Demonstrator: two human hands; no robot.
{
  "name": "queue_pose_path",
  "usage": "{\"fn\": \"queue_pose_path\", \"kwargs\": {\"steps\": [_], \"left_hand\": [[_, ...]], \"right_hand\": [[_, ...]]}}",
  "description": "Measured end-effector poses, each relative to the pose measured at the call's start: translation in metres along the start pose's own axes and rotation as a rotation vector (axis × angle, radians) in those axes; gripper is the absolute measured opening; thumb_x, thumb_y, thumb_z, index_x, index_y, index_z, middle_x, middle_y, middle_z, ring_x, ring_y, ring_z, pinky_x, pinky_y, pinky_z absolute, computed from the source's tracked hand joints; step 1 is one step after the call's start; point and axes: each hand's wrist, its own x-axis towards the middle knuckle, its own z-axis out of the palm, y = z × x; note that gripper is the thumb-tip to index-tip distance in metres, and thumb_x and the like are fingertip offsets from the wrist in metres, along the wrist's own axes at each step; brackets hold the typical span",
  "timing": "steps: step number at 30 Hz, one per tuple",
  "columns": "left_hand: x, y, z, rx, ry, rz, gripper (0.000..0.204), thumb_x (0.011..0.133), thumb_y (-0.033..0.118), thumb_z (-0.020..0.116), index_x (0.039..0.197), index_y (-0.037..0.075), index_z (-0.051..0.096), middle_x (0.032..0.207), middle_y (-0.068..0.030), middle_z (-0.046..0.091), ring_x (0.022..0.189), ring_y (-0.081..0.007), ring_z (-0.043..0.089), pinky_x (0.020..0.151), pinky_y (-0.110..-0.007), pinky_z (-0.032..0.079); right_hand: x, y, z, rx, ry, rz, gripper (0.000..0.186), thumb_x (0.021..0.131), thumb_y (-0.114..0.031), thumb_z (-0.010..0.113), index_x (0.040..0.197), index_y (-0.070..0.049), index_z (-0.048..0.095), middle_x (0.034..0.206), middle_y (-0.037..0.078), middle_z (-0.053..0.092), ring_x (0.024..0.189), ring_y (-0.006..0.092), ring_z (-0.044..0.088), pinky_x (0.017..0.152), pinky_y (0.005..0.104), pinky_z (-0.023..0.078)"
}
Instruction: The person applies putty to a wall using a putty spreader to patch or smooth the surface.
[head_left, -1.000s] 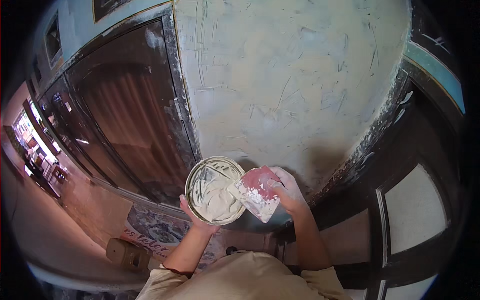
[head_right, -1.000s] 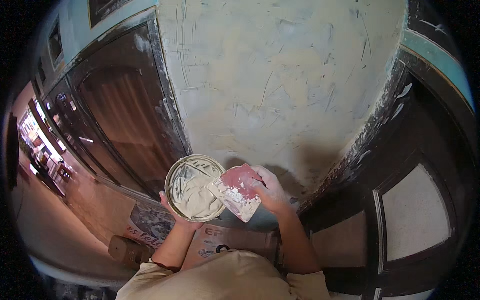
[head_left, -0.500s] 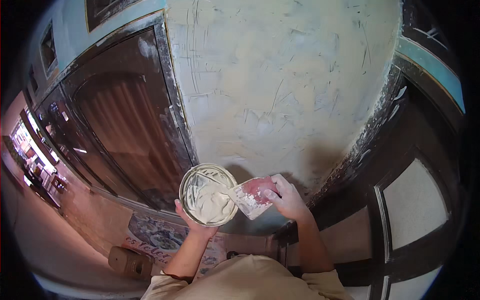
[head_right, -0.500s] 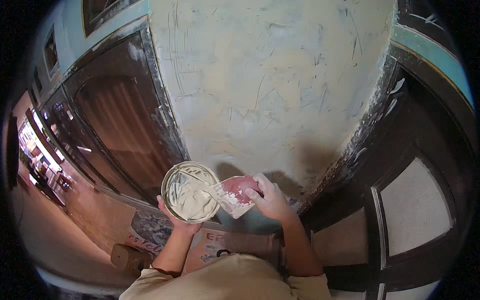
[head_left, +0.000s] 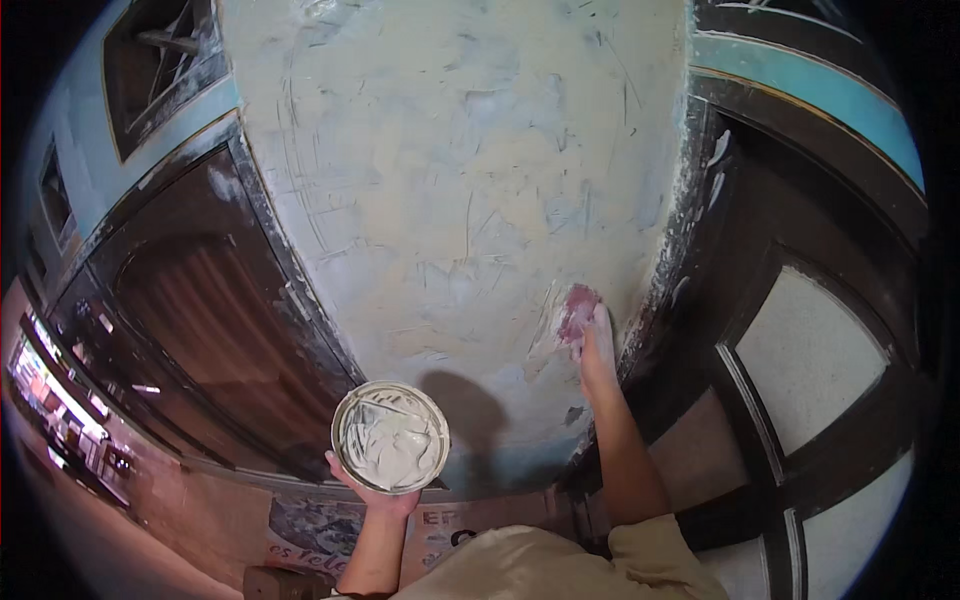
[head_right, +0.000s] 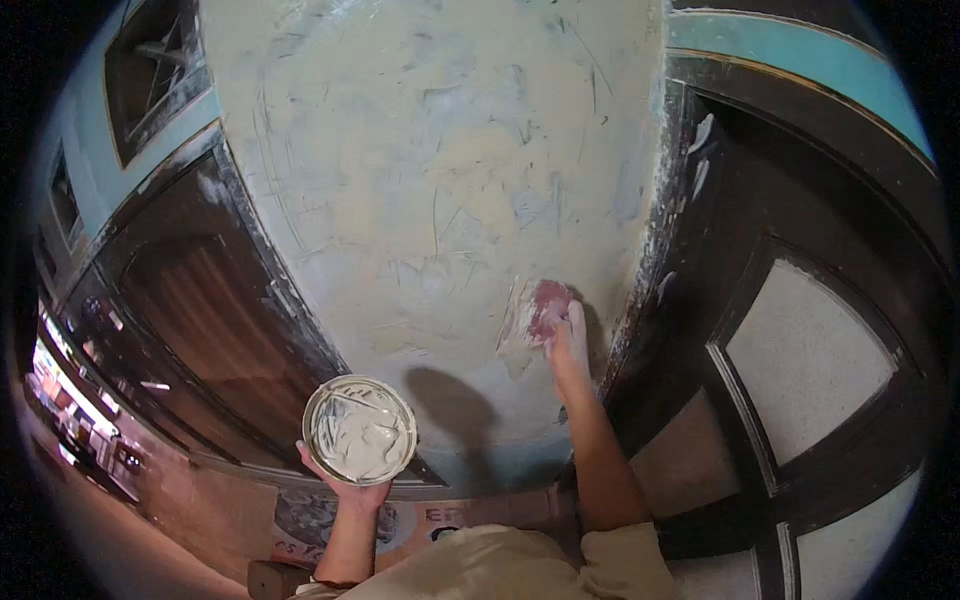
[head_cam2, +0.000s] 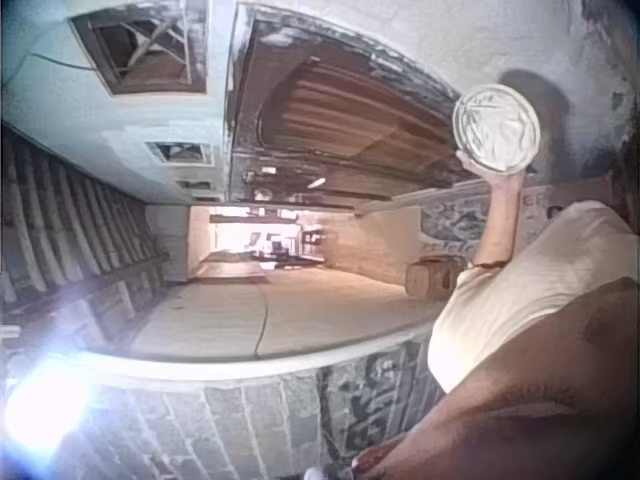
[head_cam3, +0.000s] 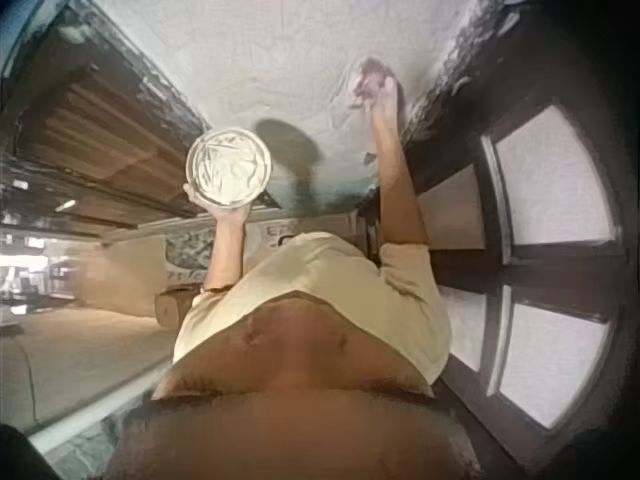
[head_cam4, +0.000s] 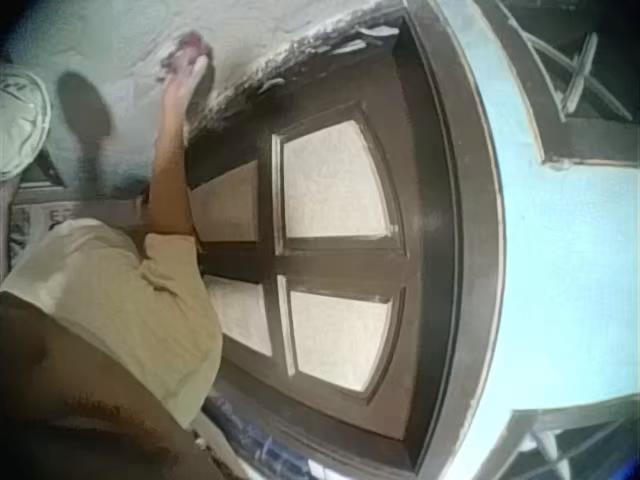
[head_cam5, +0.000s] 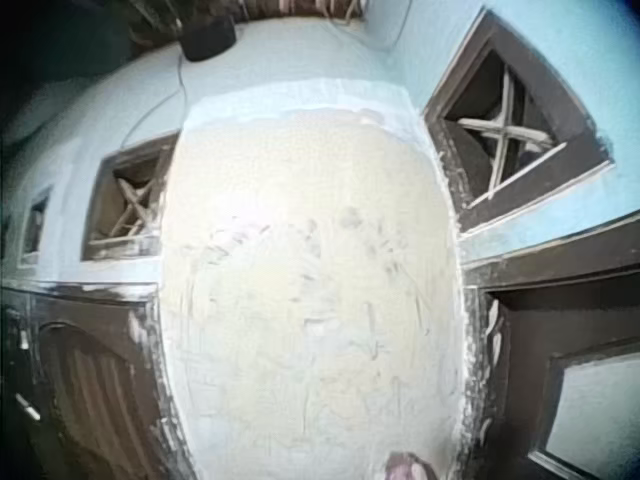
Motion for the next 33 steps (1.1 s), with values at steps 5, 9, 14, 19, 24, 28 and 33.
{"fn": "queue_pose_path", "kwargs": {"steps": [5,9,14,19,24,28,33], "left_hand": [[-0.005,-0.018,0.004,0.088,-0.025,0.04,0.091,0.079,0.08,0.044,0.146,0.019,0.038,0.15,-0.0071,0.037,0.134,-0.0334,0.039,0.108,-0.054,0.035],[-0.009,-0.021,0.007,0.162,0.003,0.062,0.095,0.077,0.08,0.046,0.147,0.017,0.036,0.149,-0.0094,0.037,0.133,-0.0335,0.04,0.108,-0.053,0.037],[-0.007,-0.027,0.016,0.055,-0.051,0.052,0.096,0.075,0.08,0.048,0.147,0.018,0.036,0.15,-0.0096,0.037,0.133,-0.0341,0.04,0.108,-0.053,0.037],[-0.006,-0.034,0.021,0.09,-0.06,0.058,0.096,0.076,0.081,0.048,0.147,0.017,0.035,0.15,-0.0096,0.037,0.133,-0.0341,0.041,0.108,-0.053,0.037],[0.006,-0.047,0.018,0.055,0.026,0.026,0.09,0.078,0.08,0.044,0.144,0.018,0.041,0.147,-0.0083,0.04,0.13,-0.0335,0.042,0.107,-0.053,0.037],[0.01,-0.062,0.03,-0.001,-0.041,-0.035,0.089,0.078,0.079,0.046,0.143,0.018,0.042,0.148,-0.0083,0.04,0.131,-0.0337,0.042,0.106,-0.055,0.037],[0.013,-0.071,0.025,0.044,-0.037,-0.045,0.096,0.076,0.082,0.042,0.147,0.018,0.036,0.15,-0.0099,0.036,0.133,-0.0347,0.04,0.109,-0.055,0.036]], "right_hand": [[0.065,-0.043,-0.016,-0.381,0.202,-0.432,0.042,0.094,-0.033,0.054,0.124,-0.004,0.048,0.099,0.008,0.058,0.076,0.0179,0.057,0.06,0.0317,0.045],[0.074,-0.109,0.011,-0.888,0.297,-0.54,0.058,0.087,-0.049,0.063,0.119,-0.002,0.05,0.114,0.025,0.06,0.102,0.0437,0.06,0.085,0.0489,0.047],[0.083,-0.158,0.025,-1.217,0.264,-0.58,0.063,0.085,-0.054,0.063,0.118,-0.002,0.049,0.1,0.028,0.064,0.09,0.0467,0.063,0.078,0.0524,0.05],[0.094,-0.203,0.0,-1.303,0.466,-0.595,0.056,0.088,-0.052,0.059,0.117,-0.005,0.048,0.097,0.023,0.066,0.086,0.0444,0.065,0.075,0.0524,0.05],[0.076,-0.188,0.027,-1.441,0.143,-0.619,0.053,0.089,-0.053,0.057,0.114,-0.006,0.05,0.102,0.022,0.065,0.087,0.0428,0.065,0.077,0.0529,0.05],[0.106,-0.202,0.009,-1.438,0.344,-0.625,0.053,0.09,-0.054,0.055,0.113,-0.006,0.05,0.102,0.023,0.065,0.086,0.0426,0.065,0.076,0.0535,0.049],[0.101,-0.207,-0.008,-1.22,0.379,-0.757,0.051,0.09,-0.05,0.058,0.117,-0.008,0.05,0.097,0.024,0.066,0.089,0.0452,0.064,0.077,0.0532,0.049]]}}
